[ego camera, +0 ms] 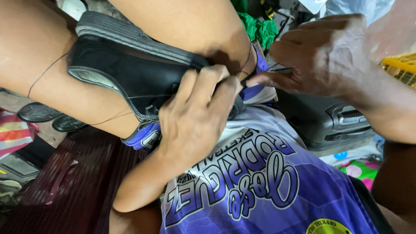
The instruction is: The person stitches the upper of a black leather dress shoe with a needle and thread, holding the shoe on their lap. They repeatedly push the needle through the leather, pull the thread taut, and reposition the shoe to continue along the seam.
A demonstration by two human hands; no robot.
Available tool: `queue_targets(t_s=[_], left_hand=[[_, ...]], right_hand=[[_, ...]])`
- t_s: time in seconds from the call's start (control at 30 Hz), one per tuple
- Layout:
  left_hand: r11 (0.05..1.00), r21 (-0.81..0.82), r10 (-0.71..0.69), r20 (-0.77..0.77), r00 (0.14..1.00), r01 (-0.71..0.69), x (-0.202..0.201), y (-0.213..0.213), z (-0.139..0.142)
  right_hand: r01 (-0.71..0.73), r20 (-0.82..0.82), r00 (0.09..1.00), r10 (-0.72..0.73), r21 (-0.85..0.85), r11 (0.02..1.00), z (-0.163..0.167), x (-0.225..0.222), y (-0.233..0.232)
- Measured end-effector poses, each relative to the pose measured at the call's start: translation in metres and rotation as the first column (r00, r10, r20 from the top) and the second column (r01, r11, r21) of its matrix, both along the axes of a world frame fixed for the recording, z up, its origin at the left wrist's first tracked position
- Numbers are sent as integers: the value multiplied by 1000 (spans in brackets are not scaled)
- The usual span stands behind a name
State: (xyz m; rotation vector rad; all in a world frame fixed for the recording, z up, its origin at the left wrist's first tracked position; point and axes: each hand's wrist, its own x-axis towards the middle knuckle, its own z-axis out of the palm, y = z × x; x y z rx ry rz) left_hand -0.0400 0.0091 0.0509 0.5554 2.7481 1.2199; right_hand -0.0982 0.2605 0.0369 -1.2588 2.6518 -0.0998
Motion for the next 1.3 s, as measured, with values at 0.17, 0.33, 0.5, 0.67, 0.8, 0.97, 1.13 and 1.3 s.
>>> queue_targets(t_s=[0.17,0.33,0.5,0.67,0.8,0.97,1.13,1.3], left_hand=[[955,294,-28,215,976,-37,5,-12,-14],[871,458,22,330,944,-180,9,-20,-14],[576,631,-280,749,600,-520,-3,-30,-5],[779,601,-276,581,766,-175,-5,-31,-11],[941,338,-196,468,861,31,3,-16,-15],[956,287,-98,488,867,-54,3,-12,-11],[947,303,-59,499,865,-110,-1,-14,-5],[934,341,-60,449,892,-109,-1,-15,-7]], right_hand=[[-32,277,951,137,-354,935,-17,5,-13],[426,770,637,29,-383,819,-27,18,-21],[417,820,558,125,-408,812,-18,25,-11],[529,813,577,86,-451,719,-3,25,-3],[479,738,675,-15,-421,770,-1,22,-14],[277,560,828,35,-462,842,-12,17,-34],[327,161,939,-303,-153,933,-19,4,0],[226,172,962,-212,-69,972,-16,19,18]])
